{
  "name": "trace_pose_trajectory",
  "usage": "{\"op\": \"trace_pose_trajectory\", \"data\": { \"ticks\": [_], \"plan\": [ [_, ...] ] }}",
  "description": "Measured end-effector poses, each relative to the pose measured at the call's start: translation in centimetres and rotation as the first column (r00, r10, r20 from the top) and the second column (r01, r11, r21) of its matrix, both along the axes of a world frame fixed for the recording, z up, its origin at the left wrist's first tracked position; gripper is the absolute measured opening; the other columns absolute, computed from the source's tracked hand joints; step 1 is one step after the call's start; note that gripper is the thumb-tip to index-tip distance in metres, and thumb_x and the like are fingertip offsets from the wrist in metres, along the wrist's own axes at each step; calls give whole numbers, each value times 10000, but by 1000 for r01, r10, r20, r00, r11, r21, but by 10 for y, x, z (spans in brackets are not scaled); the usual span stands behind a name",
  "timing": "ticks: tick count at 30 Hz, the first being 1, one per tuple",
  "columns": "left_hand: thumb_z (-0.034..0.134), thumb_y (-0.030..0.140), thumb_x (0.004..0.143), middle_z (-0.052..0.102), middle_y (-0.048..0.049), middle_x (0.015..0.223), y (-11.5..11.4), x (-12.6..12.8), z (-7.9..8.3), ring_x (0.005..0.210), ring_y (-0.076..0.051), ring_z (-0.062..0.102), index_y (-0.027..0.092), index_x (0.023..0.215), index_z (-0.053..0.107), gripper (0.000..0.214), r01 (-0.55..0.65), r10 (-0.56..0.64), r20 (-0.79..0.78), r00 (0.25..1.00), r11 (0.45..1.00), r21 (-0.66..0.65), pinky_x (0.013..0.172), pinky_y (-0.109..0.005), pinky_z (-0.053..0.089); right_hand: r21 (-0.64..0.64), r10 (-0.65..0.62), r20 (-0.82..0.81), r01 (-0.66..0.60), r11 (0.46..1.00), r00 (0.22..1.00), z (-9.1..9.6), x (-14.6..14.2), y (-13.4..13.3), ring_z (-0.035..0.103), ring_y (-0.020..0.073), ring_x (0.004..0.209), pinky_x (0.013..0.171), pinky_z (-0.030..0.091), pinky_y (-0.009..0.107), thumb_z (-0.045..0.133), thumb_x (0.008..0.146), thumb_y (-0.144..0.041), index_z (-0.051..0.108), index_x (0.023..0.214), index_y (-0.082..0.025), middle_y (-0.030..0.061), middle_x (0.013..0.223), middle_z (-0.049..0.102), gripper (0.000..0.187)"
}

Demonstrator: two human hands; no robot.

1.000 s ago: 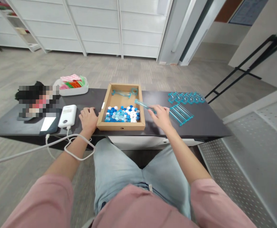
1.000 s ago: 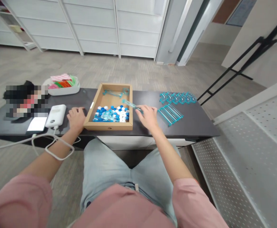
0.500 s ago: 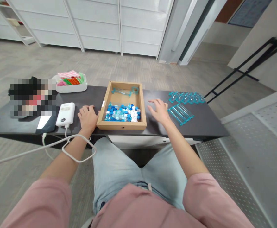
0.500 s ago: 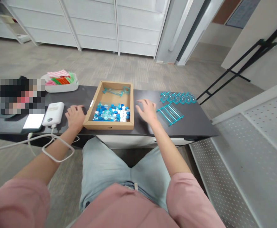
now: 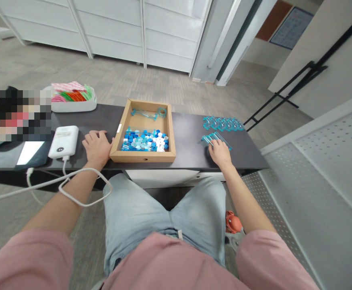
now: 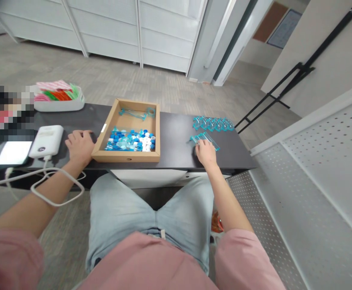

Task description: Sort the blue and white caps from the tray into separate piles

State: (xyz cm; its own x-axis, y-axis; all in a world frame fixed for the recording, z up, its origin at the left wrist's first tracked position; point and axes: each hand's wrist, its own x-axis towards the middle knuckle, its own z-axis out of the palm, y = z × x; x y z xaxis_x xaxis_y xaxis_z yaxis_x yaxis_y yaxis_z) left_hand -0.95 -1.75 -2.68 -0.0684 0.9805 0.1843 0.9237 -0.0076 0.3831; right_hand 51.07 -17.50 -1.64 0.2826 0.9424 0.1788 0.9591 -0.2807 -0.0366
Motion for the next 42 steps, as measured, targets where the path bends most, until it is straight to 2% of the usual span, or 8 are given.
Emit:
{"op": "trace_pose_trajectory", "data": {
  "ticks": [6,11,16,22,26,32,39,42],
  "plan": [
    [510,438,1112,595,-333,1643,-2,7,5,1531,-521,519,71,1559,682,604,-50,49,-116,992,999,0,1259,-654,439,-54,-54,-166,46,997,985,9,-2,5,763,412,1244,1156,506,596,473,1178,-358,743,1273,-240,189,1275,873,310],
    [536,385,1085,595,-362,1649,-2,11,6,1509,-529,549,72,1568,682,594,-50,51,-164,985,999,5,1233,-657,467,141,75,-475,-9,990,877,21,-15,29,803,334,1132,1110,549,515,542,1137,-441,677,1237,-280,115,1201,851,233],
    [555,371,1085,614,-360,1637,-2,10,3,1507,-532,559,90,1565,684,572,-50,53,-172,984,998,26,1218,-650,474,306,370,-604,-223,925,706,27,-79,105,740,278,1059,1006,627,434,644,1073,-457,689,1159,-273,97,1235,788,209],
    [553,381,1106,623,-350,1618,-4,12,7,1501,-522,569,85,1575,686,570,-58,58,-187,981,998,6,1221,-633,478,172,336,-526,-290,942,781,30,-178,215,685,329,1430,1337,508,482,680,1026,-212,729,1361,-153,204,1493,677,344],
    [542,376,1107,625,-344,1611,-4,12,8,1490,-514,570,81,1576,685,572,-58,58,-189,980,998,8,1217,-625,476,50,277,-441,-285,957,854,30,-202,245,614,385,1605,1402,456,486,745,1069,-281,730,1443,-100,277,1677,558,416],
    [534,392,1102,622,-349,1623,-5,12,8,1479,-521,562,83,1572,684,581,-48,50,-187,981,999,13,1206,-639,472,181,384,-275,-345,921,882,36,-152,202,603,431,1591,1350,465,642,634,1131,-341,716,1572,-199,233,1688,622,470],
    [549,387,1088,593,-362,1635,-3,9,4,1489,-532,550,75,1577,668,592,-34,36,-163,986,999,17,1214,-660,456,161,-48,-144,71,984,988,21,-7,74,615,465,1516,1241,491,637,684,1091,-414,699,1554,-192,281,1633,650,514],
    [583,389,1085,590,-355,1636,0,7,3,1497,-539,548,76,1555,677,572,-29,30,-142,989,1000,12,1223,-670,453,99,-166,-102,176,979,981,3,28,20,635,478,1448,1198,506,632,756,1048,-496,708,1515,-184,284,1576,680,564]
  ]
}}
